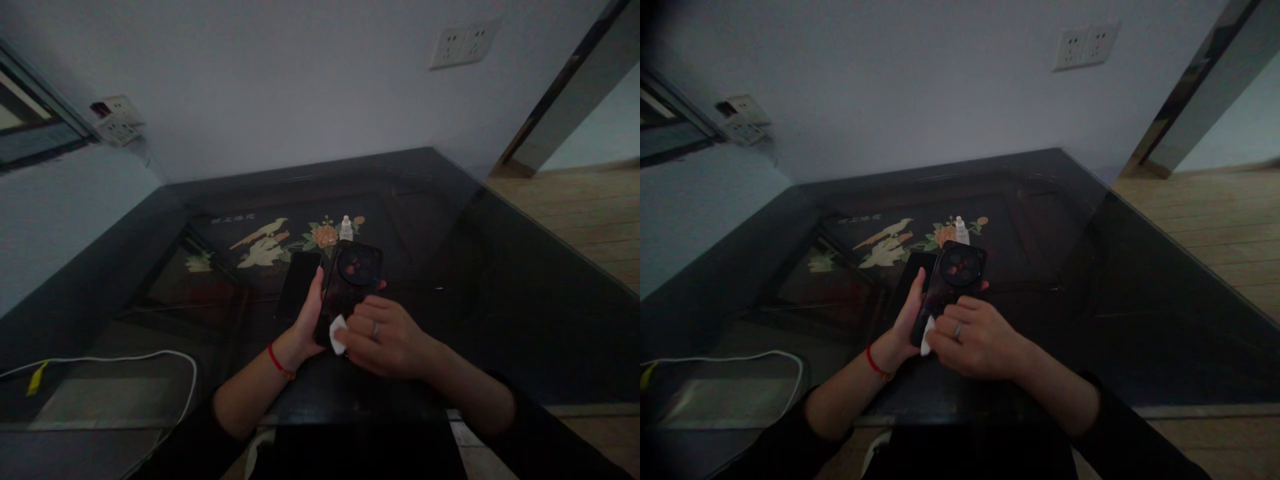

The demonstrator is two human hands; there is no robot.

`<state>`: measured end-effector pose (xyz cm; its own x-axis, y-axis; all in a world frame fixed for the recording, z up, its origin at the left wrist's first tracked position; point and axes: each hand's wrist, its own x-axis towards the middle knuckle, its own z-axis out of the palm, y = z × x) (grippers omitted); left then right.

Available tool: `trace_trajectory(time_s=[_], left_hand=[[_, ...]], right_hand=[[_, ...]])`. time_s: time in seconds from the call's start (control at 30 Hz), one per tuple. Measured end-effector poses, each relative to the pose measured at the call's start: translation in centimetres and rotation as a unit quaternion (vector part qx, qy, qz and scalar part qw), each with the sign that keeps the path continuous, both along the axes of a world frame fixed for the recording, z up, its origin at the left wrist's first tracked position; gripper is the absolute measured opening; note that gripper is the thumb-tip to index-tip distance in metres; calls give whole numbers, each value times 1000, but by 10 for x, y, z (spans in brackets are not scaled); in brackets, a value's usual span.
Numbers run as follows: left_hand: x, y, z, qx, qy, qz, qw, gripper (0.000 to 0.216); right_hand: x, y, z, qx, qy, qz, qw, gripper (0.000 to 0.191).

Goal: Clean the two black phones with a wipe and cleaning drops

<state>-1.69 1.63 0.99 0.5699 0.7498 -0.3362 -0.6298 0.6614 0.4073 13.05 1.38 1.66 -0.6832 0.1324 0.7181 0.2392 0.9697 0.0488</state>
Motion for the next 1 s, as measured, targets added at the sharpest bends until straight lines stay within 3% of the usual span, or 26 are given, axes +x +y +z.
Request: trace_trajectory(time_s=[0.1,0.17,0.23,0.37,0.47,0.53,0.63,0.7,0.77,0.93,1.0], left_hand=[[-4,0,-2,-14,26,16,999,76],[-6,0,-3,-19,35,20,999,72],[-7,0,-3,-17,37,19,999,73],[-6,3,-1,21,7,11,1000,81],[-7,5,-1,38,-10,15,999,84],[-9,6,-1,23,-4,18,1000,82],[-11,4,0,-6,-2,4,1000,77],[-12,3,0,-16,-8,-12,1000,77],[-11,2,0,-16,-4,-12,1000,77],[-8,4,-3,25,-1,16,1000,82],[-9,5,-4,44,-20,16,999,86]], right_hand=[[12,17,2,-24,52,-129,990,17],[15,22,3,-35,59,-155,986,17],[13,19,4,-28,40,-120,992,17],[0,-1,1,7,-5,32,999,15],[0,-6,-2,16,9,64,998,11],[7,1,-3,5,45,12,999,11],[21,18,0,-37,110,-134,984,15],[27,26,4,-56,127,-180,974,16],[27,25,6,-57,115,-153,980,14],[9,5,4,-24,9,30,999,13],[7,2,2,-19,-4,59,998,13]])
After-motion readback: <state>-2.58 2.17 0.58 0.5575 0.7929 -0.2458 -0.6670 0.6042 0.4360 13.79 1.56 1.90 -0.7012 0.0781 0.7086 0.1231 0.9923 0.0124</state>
